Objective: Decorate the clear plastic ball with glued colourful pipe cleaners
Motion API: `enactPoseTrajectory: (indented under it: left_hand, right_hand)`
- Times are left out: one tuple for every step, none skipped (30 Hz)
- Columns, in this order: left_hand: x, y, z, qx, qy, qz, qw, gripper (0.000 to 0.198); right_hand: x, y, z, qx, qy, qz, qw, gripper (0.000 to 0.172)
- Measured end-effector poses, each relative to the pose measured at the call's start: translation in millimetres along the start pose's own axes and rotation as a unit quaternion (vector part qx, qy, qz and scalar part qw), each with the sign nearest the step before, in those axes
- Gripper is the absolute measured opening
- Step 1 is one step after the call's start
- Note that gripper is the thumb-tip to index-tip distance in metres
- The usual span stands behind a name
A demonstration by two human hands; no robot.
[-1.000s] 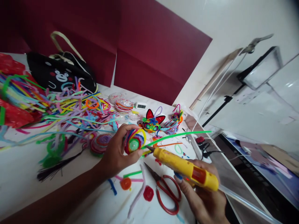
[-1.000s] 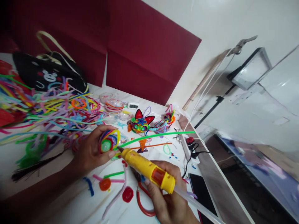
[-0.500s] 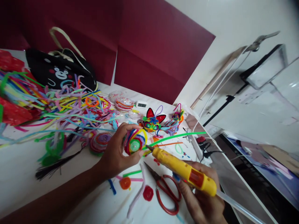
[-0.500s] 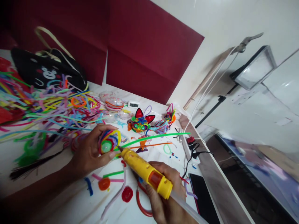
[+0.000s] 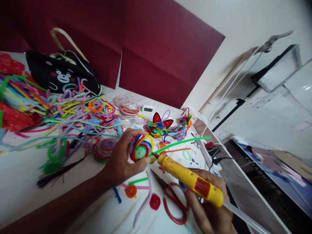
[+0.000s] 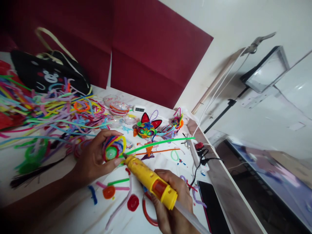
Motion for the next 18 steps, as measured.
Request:
enactPoseTrajectory:
  left_hand:
    - [-0.3,0.1,0.2,-0.002,0.001,0.000,1.000,0.049]
    - [-0.6,0.2,0.3,-0.003,0.001,-0.001,1.000,0.049]
    - [-0.7,0.2,0.4,-0.004,0.001,-0.001,1.000,0.049]
    - [-0.6,0.2,0.4,-0.004,0.000,-0.002,1.000,0.049]
    - [-0.4,0.2,0.3,-0.004,0.001,-0.003,1.000,0.049]
    - [0.0,0.2,0.1,-0.003,0.000,-0.004,1.000,0.049]
    - [0.3,0.2,-0.1,-0.002,-0.001,-0.004,1.000,0.049]
    - [0.6,0.3,-0.3,-0.001,-0.003,-0.004,1.000,0.049]
    - [0.9,0.3,-0.5,0.000,-0.004,-0.003,1.000,0.049]
    - [1.1,0.4,-0.6,0.001,-0.005,-0.002,1.000,0.049]
    - [1.1,0.4,-0.6,0.002,-0.006,0.000,1.000,0.049]
    - [1.0,0.4,-0.5,0.003,-0.006,0.001,1.000,0.049]
    - [1.0,0.3,-0.3,0.004,-0.005,0.002,1.000,0.049]
    - [0.8,0.1,-0.1,0.005,-0.004,0.003,1.000,0.049]
    - [0.8,-0.1,0.2,0.005,-0.002,0.004,1.000,0.049]
    - [0.8,-0.3,0.3,0.004,0.000,0.004,1.000,0.049]
    - [0.9,-0.5,0.3,0.004,0.003,0.005,1.000,0.050]
    - [1.1,-0.6,0.1,0.003,0.005,0.005,1.000,0.050]
  right_hand:
    - [0.3,0.2,0.4,0.004,-0.001,0.002,1.000,0.028]
    - [0.7,0.4,0.8,0.006,0.001,0.004,1.000,0.029]
    - [1.2,0.5,0.9,0.006,0.007,0.005,1.000,0.029]
    - [1.5,0.5,1.0,0.004,0.013,0.004,1.000,0.030]
    - [1.7,0.4,0.9,0.004,0.017,0.003,1.000,0.030]
    - [1.6,0.3,0.8,0.001,0.017,0.001,1.000,0.030]
    - [1.6,0.4,0.6,-0.001,0.016,-0.003,1.000,0.030]
    - [1.5,0.1,0.6,0.002,0.013,-0.007,1.000,0.029]
    - [1.2,0.2,0.4,0.001,0.008,-0.011,1.000,0.029]
    - [1.0,0.5,0.1,-0.003,0.005,-0.016,1.000,0.028]
    - [0.8,0.7,-0.1,-0.005,0.004,-0.020,1.000,0.028]
    - [0.7,0.6,-0.4,-0.004,0.006,-0.025,1.000,0.028]
    - [0.6,0.4,-0.7,-0.003,0.009,-0.030,1.000,0.028]
    - [0.3,0.2,-1.0,-0.003,0.009,-0.034,0.999,0.028]
    - [0.0,0.1,-1.3,-0.004,0.009,-0.038,0.999,0.028]
    - [-0.5,-0.1,-1.4,-0.006,0.006,-0.040,0.999,0.027]
    - [-1.0,0.0,-1.5,-0.012,-0.001,-0.039,0.999,0.027]
    - [-1.2,0.2,-1.3,-0.020,-0.007,-0.038,0.999,0.026]
Point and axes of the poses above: each hand's wrist, its own z-axis towards the middle knuckle, its own y-axis out of the back of the hand, x = y × z, the point moved 4 cm from there along z, towards the middle knuckle, and after that the axes turned 15 degrees about x, right-handed, at the moved point
